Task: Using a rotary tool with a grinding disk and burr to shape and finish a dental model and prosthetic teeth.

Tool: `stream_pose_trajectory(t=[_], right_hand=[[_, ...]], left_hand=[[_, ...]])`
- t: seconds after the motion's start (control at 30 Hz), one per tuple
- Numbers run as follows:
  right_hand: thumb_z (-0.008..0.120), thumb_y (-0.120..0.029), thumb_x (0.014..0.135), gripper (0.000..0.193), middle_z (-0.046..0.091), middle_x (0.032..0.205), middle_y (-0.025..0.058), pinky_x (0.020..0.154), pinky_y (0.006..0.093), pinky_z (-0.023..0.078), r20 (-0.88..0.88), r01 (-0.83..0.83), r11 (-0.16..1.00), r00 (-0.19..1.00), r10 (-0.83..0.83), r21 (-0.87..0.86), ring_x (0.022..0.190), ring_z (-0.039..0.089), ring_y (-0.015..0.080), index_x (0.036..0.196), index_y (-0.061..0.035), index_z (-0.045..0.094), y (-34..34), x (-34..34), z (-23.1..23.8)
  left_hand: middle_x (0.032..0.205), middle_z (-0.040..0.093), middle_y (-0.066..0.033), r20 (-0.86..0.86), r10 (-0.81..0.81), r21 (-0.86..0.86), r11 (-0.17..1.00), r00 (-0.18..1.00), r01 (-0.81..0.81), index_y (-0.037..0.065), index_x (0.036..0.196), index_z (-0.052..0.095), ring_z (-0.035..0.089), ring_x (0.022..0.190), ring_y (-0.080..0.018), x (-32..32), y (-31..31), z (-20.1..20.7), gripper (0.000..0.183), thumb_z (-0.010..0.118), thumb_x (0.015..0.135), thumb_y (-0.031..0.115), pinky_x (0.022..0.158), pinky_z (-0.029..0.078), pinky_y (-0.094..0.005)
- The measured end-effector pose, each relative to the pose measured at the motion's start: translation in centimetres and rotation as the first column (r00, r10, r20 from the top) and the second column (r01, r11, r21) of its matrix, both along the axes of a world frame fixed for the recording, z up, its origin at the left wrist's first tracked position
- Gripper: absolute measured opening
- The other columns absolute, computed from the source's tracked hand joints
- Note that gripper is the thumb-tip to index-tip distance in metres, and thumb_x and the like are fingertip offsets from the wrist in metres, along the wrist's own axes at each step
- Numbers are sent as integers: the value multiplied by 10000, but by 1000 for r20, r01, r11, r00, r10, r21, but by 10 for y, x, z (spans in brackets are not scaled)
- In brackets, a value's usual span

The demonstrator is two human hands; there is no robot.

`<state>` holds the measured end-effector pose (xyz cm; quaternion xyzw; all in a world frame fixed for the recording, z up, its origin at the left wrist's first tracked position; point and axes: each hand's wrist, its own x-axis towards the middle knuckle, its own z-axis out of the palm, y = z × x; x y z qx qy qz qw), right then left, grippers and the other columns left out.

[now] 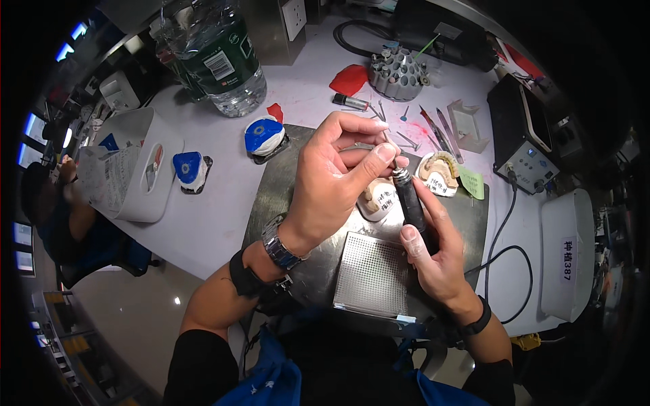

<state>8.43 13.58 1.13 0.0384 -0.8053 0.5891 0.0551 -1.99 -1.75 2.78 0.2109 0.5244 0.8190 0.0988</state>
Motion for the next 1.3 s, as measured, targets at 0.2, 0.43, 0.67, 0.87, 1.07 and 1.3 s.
stream_pose_trajectory(t=[0.2,0.43,0.67,0.87,1.07,1.3], right_hand=[[526,-120,879,623,547,715,39,577,215,398,32,11,997,999,-9,-77,597,483,71,1395,-31,189,5,1,4],[482,-302,909,678,488,597,35,362,186,307,160,-128,889,963,218,-439,376,377,62,1416,-114,74,8,-3,13],[509,-252,909,634,506,606,72,407,184,397,88,-61,221,790,607,-973,387,432,95,1400,-94,141,21,1,1],[759,-125,686,807,555,675,90,535,261,427,-90,80,978,994,-63,194,558,541,169,1348,-57,303,11,-9,9],[734,-136,709,337,591,790,65,683,292,426,-669,335,866,743,1,373,718,542,201,987,-23,579,37,-3,7],[723,-348,740,688,563,901,61,653,220,419,-324,-26,994,946,-11,-111,726,508,93,1259,0,436,11,-8,-13]], left_hand=[[963,586,-150,-7,-55,-30,998,998,55,-21,1003,462,614,931,-219,2,4,-5,185,558,847,4,790,518,-299],[994,607,-192,-11,-151,-1,989,988,151,-7,1012,466,614,939,-221,3,0,-7,171,537,875,66,805,513,-307],[1113,569,-174,67,-512,116,856,856,503,-1,1230,408,579,996,-173,11,8,-5,384,537,883,100,833,484,-275],[982,624,-115,199,-283,4,958,938,288,-3,1165,463,617,857,-131,19,15,-3,356,593,835,25,693,528,-224],[1038,587,-109,174,-31,232,973,984,-11,58,1086,474,597,947,-169,1,5,-6,226,548,880,112,795,538,-283],[909,571,-34,31,-380,-306,877,924,371,-8,1060,598,529,771,-64,5,8,-15,287,584,875,212,636,424,-180]])
